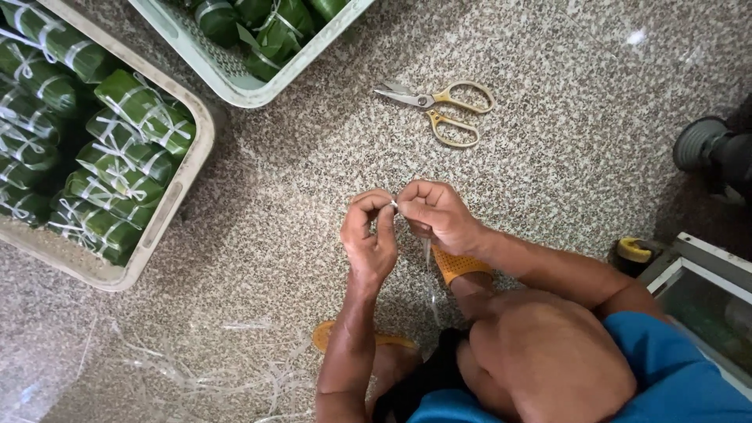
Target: The person is tying small leaf-wrapped sticky rice cakes with thin plastic string.
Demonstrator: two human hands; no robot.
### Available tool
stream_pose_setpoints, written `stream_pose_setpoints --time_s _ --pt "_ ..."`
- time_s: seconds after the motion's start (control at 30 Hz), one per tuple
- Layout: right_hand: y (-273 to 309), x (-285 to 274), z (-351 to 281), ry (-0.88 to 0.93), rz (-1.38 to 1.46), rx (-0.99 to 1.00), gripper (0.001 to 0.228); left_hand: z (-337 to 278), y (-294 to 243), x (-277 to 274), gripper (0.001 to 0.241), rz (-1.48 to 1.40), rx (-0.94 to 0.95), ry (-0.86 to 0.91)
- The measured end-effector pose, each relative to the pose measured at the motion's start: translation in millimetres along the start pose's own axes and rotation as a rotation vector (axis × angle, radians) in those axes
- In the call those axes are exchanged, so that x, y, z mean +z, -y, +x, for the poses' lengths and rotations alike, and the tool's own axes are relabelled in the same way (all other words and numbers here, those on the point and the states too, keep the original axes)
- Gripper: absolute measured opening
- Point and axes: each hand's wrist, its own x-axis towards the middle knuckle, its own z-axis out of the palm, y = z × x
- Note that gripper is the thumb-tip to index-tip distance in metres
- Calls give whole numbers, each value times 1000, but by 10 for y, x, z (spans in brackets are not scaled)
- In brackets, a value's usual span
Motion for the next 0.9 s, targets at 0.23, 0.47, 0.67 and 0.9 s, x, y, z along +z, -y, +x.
stream_pose_setpoints --time_s 0.23,0.47,0.67,0.9 --pt "-2 -50 34 41 8 42 9 8 -16 -46 9 -194 -88 4" --pt "10 -75 65 87 1 4 9 8 -117 128 27 -395 -163 -4" --pt "49 42 -4 87 -76 -15 5 -49 87 49 11 -322 -276 -140" --pt "-36 -291 -143 -43 41 4 9 421 98 -492 21 -238 -294 -559"
